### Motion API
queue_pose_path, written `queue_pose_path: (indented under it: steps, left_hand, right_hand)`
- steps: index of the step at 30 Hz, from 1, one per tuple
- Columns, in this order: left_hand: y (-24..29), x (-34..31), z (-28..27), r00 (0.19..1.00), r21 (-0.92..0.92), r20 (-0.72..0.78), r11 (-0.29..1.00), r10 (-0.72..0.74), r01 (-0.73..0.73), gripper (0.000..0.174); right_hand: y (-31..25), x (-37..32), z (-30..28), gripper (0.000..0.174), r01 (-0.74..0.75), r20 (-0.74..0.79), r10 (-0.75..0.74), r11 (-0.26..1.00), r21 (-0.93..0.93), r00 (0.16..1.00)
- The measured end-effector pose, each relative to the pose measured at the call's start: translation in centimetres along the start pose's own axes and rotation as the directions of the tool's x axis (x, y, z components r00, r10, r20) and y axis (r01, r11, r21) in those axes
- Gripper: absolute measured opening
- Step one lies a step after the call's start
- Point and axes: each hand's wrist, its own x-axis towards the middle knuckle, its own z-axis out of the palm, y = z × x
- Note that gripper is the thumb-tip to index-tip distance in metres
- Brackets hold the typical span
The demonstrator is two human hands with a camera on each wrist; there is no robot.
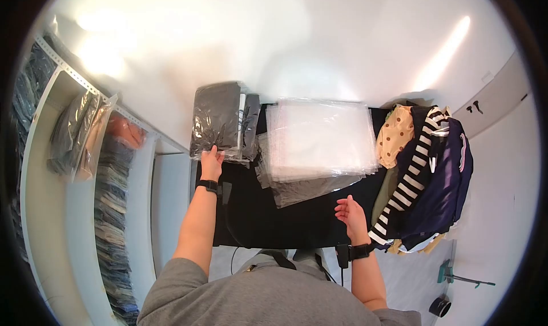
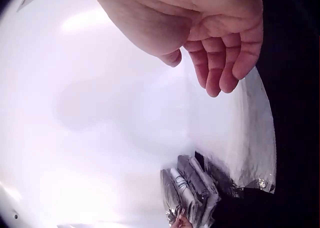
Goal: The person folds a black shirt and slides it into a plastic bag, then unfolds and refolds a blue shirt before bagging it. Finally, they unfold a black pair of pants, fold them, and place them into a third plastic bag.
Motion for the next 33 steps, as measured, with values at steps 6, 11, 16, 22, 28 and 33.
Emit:
queue_pose_path:
  steps: [6,11,16,22,28,33]
  left_hand:
    - [0.1,1.6,-1.4,0.998,0.058,0.036,0.997,-0.057,0.055,0.013]
    - [-0.1,1.1,-1.5,0.997,0.073,0.026,0.995,-0.073,0.071,0.017]
    - [-2.1,-4.5,-1.4,0.998,0.191,0.055,0.981,-0.039,0.028,0.033]
    - [-8.9,-9.8,-5.1,0.912,0.434,0.083,0.838,-0.402,0.33,0.025]
    - [-10.0,-11.6,-5.5,0.901,0.581,0.095,0.758,-0.424,0.295,0.021]
    - [-10.0,-11.3,-5.8,0.899,0.578,0.1,0.76,-0.427,0.297,0.019]
  right_hand:
    - [-0.3,0.4,2.3,0.038,-0.046,0.053,0.047,0.999,-0.027,0.997]
    - [0.2,1.1,3.1,0.037,-0.043,0.098,0.047,0.998,-0.047,0.994]
    - [0.9,1.7,2.5,0.028,-0.056,0.127,0.067,0.995,-0.084,0.99]
    - [6.7,9.7,0.2,0.051,-0.063,-0.277,0.117,0.978,0.197,0.954]
    - [6.6,13.8,0.3,0.013,-0.134,-0.116,0.169,0.956,0.26,0.979]
    - [5.4,14.5,-2.1,0.008,0.146,-0.304,-0.003,0.882,0.448,0.953]
